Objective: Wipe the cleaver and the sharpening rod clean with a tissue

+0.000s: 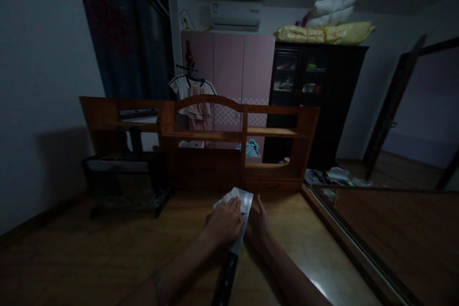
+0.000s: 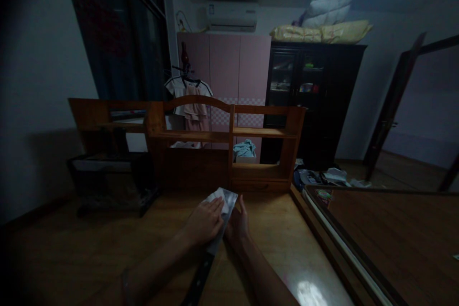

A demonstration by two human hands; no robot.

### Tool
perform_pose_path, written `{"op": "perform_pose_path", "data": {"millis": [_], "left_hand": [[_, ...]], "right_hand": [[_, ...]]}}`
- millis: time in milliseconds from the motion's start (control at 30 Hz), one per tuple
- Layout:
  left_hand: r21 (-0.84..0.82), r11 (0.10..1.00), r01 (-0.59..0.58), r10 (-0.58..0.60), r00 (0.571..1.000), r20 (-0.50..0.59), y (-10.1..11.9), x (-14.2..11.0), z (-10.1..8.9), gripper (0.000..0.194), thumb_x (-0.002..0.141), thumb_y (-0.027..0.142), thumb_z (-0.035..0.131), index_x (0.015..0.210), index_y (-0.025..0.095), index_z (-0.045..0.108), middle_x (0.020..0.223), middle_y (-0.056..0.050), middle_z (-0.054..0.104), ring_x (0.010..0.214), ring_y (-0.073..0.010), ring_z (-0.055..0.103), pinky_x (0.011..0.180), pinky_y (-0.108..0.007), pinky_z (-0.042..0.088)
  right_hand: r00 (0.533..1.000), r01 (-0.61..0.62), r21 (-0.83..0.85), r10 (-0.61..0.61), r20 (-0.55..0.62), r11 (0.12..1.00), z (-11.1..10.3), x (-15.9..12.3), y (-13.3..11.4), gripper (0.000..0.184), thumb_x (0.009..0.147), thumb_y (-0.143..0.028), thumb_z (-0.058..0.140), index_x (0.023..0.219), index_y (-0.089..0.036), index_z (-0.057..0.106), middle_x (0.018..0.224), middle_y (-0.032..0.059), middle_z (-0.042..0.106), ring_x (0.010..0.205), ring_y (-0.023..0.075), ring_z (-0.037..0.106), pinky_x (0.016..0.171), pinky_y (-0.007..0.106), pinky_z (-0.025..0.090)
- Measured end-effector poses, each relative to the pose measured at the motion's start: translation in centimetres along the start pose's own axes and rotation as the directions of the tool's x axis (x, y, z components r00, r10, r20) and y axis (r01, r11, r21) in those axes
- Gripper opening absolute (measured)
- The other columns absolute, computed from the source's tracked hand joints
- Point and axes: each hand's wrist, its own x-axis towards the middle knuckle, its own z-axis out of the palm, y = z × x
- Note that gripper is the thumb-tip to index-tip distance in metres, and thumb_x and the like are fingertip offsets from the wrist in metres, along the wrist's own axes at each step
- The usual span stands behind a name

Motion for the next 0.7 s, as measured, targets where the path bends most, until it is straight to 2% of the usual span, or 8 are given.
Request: {"op": "perform_pose_path", "data": {"millis": [133,300,400,567,700], "left_hand": [[-0.084,0.992,-0.09,0.091,0.996,0.008,-0.8,0.3,-0.8,0.047,0.089,0.026,0.038,0.133,0.013,0.046,0.138,-0.01,0.048,0.129,-0.0243,0.04,0.11,-0.041,0.025],[-0.201,0.966,-0.163,0.177,0.983,0.052,-0.9,1.0,-1.6,0.045,0.094,0.029,0.033,0.139,0.027,0.038,0.146,0.002,0.037,0.138,-0.0223,0.021,0.112,-0.042,0.022],[-0.233,0.956,-0.179,0.201,0.977,0.074,-1.0,1.2,-1.7,0.044,0.096,0.029,0.03,0.139,0.03,0.038,0.149,0.003,0.029,0.139,-0.0209,0.018,0.113,-0.041,0.021],[-0.224,0.961,-0.161,0.174,0.984,0.039,-1.1,1.0,-1.8,0.042,0.097,0.037,0.029,0.138,0.035,0.037,0.154,0.005,0.005,0.141,-0.0212,0.011,0.114,-0.039,0.019],[-0.2,0.97,-0.142,0.152,0.988,0.036,-1.0,1.2,-1.5,0.05,0.096,0.047,0.028,0.144,0.034,0.023,0.154,0.001,0.007,0.141,-0.0213,0.008,0.114,-0.042,0.015]], "right_hand": [[1.0,0.005,-0.002,-0.005,-0.016,1.0,0.5,-0.2,-0.1,0.045,0.082,-0.051,0.054,0.105,-0.014,0.065,0.104,0.0104,0.07,0.103,0.0254,0.062,0.091,0.042,0.046],[0.998,-0.018,0.021,0.019,-0.058,1.0,1.4,-0.6,-0.2,0.041,0.082,-0.049,0.054,0.103,-0.016,0.066,0.099,0.0091,0.071,0.097,0.0248,0.065,0.085,0.041,0.05],[0.998,-0.005,0.022,0.007,-0.059,1.0,1.3,-0.6,-0.2,0.042,0.081,-0.05,0.055,0.104,-0.017,0.066,0.097,0.0094,0.072,0.094,0.0254,0.067,0.083,0.042,0.051],[0.999,-0.013,-0.007,0.013,-0.031,1.0,1.2,-0.6,-0.1,0.049,0.082,-0.052,0.052,0.114,-0.017,0.062,0.103,0.0105,0.07,0.099,0.027,0.065,0.086,0.044,0.049],[0.998,0.05,0.022,-0.049,-0.037,0.999,1.3,-0.5,-0.1,0.045,0.084,-0.047,0.052,0.116,-0.017,0.06,0.111,0.0085,0.068,0.108,0.025,0.061,0.089,0.041,0.049]]}}
